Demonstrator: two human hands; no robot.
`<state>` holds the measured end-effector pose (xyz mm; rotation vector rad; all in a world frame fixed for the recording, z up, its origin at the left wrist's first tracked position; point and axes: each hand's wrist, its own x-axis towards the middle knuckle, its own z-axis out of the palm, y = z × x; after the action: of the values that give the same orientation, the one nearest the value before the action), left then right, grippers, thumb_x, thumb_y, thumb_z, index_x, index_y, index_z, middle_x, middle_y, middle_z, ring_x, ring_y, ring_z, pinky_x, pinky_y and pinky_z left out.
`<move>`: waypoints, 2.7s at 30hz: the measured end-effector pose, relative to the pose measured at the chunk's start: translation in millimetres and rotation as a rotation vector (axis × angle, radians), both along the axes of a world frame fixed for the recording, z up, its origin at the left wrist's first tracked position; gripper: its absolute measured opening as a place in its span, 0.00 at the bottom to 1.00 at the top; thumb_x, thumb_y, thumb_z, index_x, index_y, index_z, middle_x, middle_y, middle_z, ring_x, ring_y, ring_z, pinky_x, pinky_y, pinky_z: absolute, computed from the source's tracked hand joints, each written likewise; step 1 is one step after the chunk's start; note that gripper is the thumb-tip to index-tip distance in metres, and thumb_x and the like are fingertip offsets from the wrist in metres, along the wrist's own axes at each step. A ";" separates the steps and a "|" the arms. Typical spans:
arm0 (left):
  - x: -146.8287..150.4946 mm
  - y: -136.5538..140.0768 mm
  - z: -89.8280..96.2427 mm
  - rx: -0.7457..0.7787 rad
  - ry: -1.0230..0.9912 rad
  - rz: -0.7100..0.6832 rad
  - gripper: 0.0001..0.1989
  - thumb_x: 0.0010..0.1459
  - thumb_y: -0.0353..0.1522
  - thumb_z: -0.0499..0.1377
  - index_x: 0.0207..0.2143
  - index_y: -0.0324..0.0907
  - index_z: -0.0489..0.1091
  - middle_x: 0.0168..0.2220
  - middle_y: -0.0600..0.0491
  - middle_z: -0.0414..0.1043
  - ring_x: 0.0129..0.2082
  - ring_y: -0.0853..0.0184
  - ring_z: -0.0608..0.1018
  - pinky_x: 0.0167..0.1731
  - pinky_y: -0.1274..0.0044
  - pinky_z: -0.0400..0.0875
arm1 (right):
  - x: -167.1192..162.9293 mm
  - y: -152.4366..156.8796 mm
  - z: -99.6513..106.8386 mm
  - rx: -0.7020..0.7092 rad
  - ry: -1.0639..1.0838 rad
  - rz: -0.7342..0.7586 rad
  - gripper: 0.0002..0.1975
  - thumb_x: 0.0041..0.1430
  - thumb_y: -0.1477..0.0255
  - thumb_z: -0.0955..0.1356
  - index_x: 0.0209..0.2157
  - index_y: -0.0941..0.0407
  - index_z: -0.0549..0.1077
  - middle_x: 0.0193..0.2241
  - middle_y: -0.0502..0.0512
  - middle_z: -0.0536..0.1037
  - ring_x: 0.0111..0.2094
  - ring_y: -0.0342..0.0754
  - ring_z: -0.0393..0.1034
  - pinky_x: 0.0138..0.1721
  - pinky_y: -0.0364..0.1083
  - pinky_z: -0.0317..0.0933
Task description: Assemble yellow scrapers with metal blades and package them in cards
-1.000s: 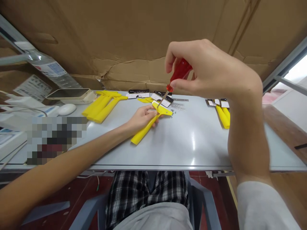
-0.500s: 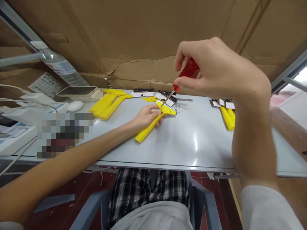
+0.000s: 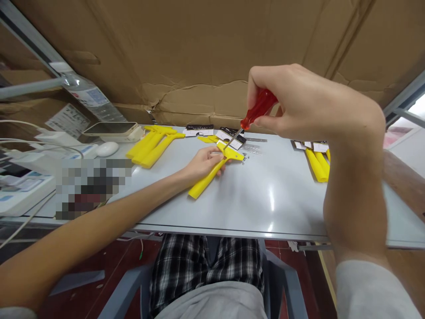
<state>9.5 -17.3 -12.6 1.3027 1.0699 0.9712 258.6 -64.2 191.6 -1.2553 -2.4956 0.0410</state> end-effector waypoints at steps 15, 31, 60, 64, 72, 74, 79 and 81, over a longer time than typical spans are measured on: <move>1.0 -2.7 1.5 -0.005 -0.002 -0.006 0.06 0.70 0.24 0.57 0.46 0.35 0.73 0.39 0.45 0.83 0.24 0.70 0.79 0.22 0.78 0.75 | -6.3 1.8 -0.2 0.118 -0.023 -0.054 0.15 0.63 0.55 0.73 0.45 0.47 0.75 0.39 0.46 0.83 0.37 0.43 0.78 0.35 0.47 0.68; 1.7 -1.9 1.3 -0.013 -0.004 0.018 0.07 0.70 0.24 0.56 0.46 0.35 0.73 0.39 0.45 0.83 0.24 0.70 0.79 0.21 0.78 0.75 | -7.8 -0.5 -1.2 0.044 -0.001 -0.043 0.19 0.62 0.54 0.74 0.49 0.46 0.72 0.43 0.47 0.83 0.38 0.45 0.80 0.34 0.46 0.71; 0.5 -4.3 3.0 0.011 0.032 -0.012 0.07 0.71 0.24 0.55 0.47 0.34 0.72 0.34 0.47 0.81 0.24 0.70 0.79 0.21 0.78 0.75 | -7.0 2.1 -3.2 -0.011 0.093 -0.023 0.18 0.58 0.51 0.75 0.46 0.43 0.77 0.41 0.51 0.83 0.39 0.53 0.79 0.36 0.54 0.69; 1.7 -4.0 2.7 0.004 0.014 -0.006 0.07 0.71 0.24 0.54 0.47 0.35 0.72 0.37 0.46 0.82 0.24 0.70 0.79 0.21 0.78 0.75 | -11.1 0.1 -3.7 0.026 0.109 -0.043 0.16 0.60 0.51 0.74 0.42 0.47 0.78 0.38 0.53 0.83 0.37 0.52 0.78 0.35 0.54 0.67; 1.2 -1.8 -0.5 0.008 0.017 -0.008 0.08 0.71 0.24 0.55 0.47 0.34 0.73 0.41 0.44 0.82 0.24 0.71 0.79 0.21 0.79 0.74 | -9.6 -0.8 -2.7 -0.070 0.115 0.004 0.19 0.56 0.54 0.77 0.45 0.47 0.76 0.44 0.51 0.83 0.41 0.52 0.79 0.36 0.52 0.71; 1.3 -1.7 -0.2 0.006 0.016 -0.006 0.09 0.71 0.24 0.54 0.48 0.34 0.73 0.42 0.43 0.82 0.25 0.71 0.79 0.21 0.79 0.74 | -10.5 -1.8 -1.9 -0.062 0.104 -0.004 0.18 0.58 0.53 0.76 0.45 0.47 0.76 0.43 0.51 0.83 0.41 0.52 0.79 0.37 0.52 0.72; 1.6 -4.1 3.7 -0.006 0.023 -0.014 0.11 0.71 0.23 0.53 0.50 0.34 0.73 0.42 0.44 0.82 0.25 0.72 0.78 0.21 0.79 0.74 | -11.6 -2.9 -0.9 -0.030 0.081 -0.030 0.17 0.60 0.53 0.75 0.44 0.48 0.77 0.41 0.52 0.83 0.39 0.50 0.78 0.37 0.51 0.70; 1.5 -5.2 5.0 -0.017 0.029 -0.009 0.11 0.71 0.24 0.53 0.51 0.34 0.73 0.42 0.44 0.82 0.24 0.72 0.77 0.20 0.79 0.74 | -10.9 -1.5 -1.3 -0.007 0.082 -0.047 0.17 0.60 0.52 0.75 0.43 0.49 0.77 0.40 0.53 0.83 0.37 0.50 0.78 0.37 0.52 0.69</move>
<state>11.0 -22.5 -7.5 1.3106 1.0916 0.9369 247.7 -65.7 190.3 -1.2884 -2.3975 0.0884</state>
